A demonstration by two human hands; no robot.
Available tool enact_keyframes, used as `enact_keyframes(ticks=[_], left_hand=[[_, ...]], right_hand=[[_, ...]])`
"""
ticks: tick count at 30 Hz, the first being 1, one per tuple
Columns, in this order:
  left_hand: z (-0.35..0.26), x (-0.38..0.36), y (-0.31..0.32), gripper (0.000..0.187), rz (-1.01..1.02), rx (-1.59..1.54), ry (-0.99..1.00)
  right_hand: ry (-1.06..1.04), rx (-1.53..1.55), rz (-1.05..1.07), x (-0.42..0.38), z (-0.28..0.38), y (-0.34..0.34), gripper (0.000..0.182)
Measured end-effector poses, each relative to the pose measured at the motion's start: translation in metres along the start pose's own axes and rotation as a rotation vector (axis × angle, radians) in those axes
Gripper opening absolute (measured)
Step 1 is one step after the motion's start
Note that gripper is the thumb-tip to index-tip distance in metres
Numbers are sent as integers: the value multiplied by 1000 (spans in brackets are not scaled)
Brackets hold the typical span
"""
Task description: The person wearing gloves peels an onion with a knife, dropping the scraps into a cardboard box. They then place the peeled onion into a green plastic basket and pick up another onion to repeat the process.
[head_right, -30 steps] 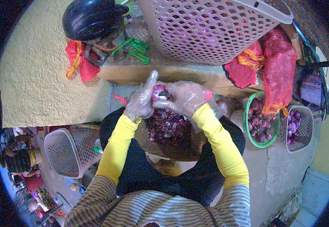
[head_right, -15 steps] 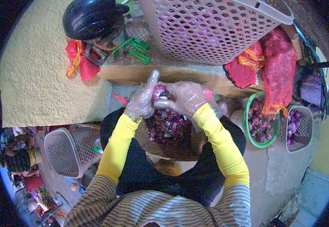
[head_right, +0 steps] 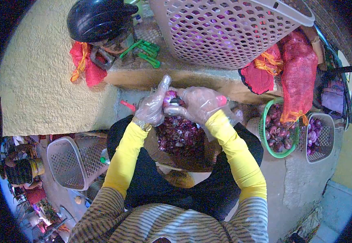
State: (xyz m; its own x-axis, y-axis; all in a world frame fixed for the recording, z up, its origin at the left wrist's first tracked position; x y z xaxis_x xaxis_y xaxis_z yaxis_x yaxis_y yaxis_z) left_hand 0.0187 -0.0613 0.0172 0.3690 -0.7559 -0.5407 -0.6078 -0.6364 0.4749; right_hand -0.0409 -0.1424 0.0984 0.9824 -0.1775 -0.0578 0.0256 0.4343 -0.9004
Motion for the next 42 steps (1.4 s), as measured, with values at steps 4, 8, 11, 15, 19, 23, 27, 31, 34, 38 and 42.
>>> enact_keyframes(ticks=[4,8,11,15,19,23,27,31,34,38,42], left_hand=[[1,7,1,62,40,-40,41],[1,9,-4,61,27,7,76],[2,11,-1,62,83,-9,84],[-3,9,3,64,119,-4,123],[-23,-5,6,68,34,168,359],[-7,15,4,73,106,-82,220],[-11,12,9,75,160,-76,230],[-28,-6,10,75,103,89,455],[-1,20,2,76,185,-264,132],[-9,19,-1,75,152,-462,173],[-4,30,-16,71,134,-504,215]], right_hand=[[31,54,45,1,-4,7,61],[32,-28,23,1,-5,12,59],[33,-44,33,1,-5,13,60],[42,-125,84,2,-7,14,62],[38,-175,118,2,-10,22,61],[-36,-102,-23,-2,-1,9,61],[-38,-142,17,-2,0,11,59],[-71,-149,-68,-5,3,10,57],[-86,-219,79,-4,4,21,58],[-111,-225,240,-8,12,27,62],[-67,-122,96,-7,6,21,63]])
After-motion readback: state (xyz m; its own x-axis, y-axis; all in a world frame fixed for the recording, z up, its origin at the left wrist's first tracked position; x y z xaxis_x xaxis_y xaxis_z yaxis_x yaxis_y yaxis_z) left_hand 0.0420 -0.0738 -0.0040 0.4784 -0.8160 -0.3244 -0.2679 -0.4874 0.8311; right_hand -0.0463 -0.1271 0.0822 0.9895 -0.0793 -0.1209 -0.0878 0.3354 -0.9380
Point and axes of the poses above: each hand's wrist, its own x-axis towards the middle knuckle, its own y-axis out of the palm, z = x × y, the point moved 9 cm from there along x, towards the middle knuckle, and after that the axes turned 2 degrees about y, right-handed, at the moved point
